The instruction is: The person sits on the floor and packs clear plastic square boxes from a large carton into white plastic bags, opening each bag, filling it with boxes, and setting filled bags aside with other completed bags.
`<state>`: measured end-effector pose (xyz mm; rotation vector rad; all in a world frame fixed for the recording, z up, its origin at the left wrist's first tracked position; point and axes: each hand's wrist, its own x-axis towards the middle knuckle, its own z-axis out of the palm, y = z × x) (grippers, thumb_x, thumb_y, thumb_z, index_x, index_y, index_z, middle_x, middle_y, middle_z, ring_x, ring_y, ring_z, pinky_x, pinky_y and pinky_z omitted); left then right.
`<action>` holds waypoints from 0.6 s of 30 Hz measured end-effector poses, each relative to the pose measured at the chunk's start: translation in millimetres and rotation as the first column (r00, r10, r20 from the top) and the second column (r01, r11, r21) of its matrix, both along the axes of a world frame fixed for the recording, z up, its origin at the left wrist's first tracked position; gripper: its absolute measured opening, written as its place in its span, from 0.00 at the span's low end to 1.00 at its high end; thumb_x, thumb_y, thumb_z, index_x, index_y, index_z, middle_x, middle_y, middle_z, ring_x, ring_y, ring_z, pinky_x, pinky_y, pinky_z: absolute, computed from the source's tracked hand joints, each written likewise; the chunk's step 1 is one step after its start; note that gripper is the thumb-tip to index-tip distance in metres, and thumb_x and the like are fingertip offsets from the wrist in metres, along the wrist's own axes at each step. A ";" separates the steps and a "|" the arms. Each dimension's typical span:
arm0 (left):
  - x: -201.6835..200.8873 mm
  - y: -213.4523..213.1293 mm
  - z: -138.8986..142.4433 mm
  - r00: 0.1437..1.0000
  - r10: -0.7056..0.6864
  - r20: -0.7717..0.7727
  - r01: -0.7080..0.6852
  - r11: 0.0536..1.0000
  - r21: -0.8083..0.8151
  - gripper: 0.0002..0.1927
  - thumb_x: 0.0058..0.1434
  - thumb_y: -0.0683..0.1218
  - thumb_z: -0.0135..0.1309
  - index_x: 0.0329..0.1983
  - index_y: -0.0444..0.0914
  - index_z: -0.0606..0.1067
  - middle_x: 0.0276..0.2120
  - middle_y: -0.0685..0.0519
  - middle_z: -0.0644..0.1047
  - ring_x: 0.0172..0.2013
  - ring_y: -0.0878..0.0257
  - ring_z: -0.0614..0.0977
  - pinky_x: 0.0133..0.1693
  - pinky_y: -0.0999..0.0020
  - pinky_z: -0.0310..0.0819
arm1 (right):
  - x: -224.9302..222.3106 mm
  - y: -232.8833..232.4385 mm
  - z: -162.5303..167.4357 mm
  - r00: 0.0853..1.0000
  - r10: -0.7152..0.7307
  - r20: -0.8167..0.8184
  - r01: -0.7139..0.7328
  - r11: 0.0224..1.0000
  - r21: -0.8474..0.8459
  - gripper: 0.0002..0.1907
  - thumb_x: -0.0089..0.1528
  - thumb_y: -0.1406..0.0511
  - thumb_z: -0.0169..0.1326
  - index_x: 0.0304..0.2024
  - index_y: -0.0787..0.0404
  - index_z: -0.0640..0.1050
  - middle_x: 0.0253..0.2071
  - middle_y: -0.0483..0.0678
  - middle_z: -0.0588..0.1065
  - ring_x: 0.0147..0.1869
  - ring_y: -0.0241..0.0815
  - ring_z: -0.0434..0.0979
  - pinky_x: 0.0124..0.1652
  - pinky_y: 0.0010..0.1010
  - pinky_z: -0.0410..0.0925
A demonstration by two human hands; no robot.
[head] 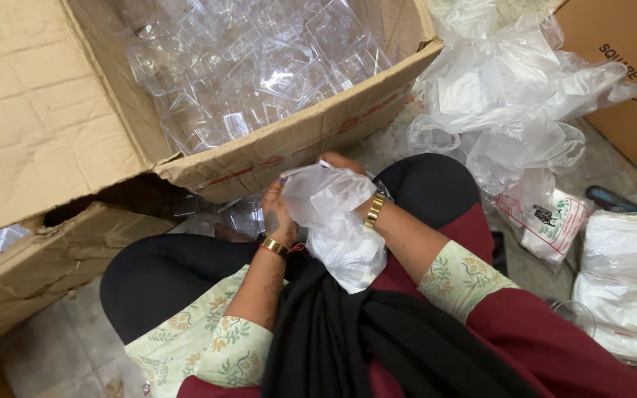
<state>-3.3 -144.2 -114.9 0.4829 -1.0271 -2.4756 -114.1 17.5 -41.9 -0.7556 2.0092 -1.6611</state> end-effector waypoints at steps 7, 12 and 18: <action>3.2 4.7 16.1 0.954 -0.290 0.076 0.296 0.950 -0.098 0.09 0.71 0.44 0.51 0.41 0.36 0.80 0.37 0.55 0.81 0.37 0.69 0.79 0.40 0.72 0.75 | 3.9 -3.9 7.3 0.999 -0.028 -0.025 0.030 0.996 0.079 0.11 0.59 0.70 0.61 0.45 0.61 0.77 0.35 0.45 0.78 0.40 0.29 0.75 0.40 0.24 0.71; 11.5 9.9 43.8 0.936 -0.267 0.229 0.350 0.770 -0.534 0.07 0.61 0.39 0.57 0.42 0.36 0.79 0.37 0.55 0.81 0.39 0.68 0.78 0.43 0.72 0.74 | -9.4 -3.0 -12.1 0.959 0.056 -0.276 -0.034 0.996 0.085 0.12 0.60 0.69 0.61 0.47 0.62 0.78 0.39 0.50 0.80 0.42 0.38 0.81 0.42 0.27 0.72; 12.6 10.0 73.9 0.977 -0.030 0.210 0.208 0.340 -0.917 0.11 0.54 0.41 0.61 0.40 0.36 0.78 0.36 0.45 0.78 0.39 0.52 0.79 0.41 0.64 0.72 | -20.1 -3.2 -36.1 0.929 0.062 -0.366 -0.058 0.998 0.021 0.12 0.63 0.69 0.58 0.50 0.63 0.78 0.45 0.52 0.80 0.47 0.45 0.83 0.46 0.29 0.72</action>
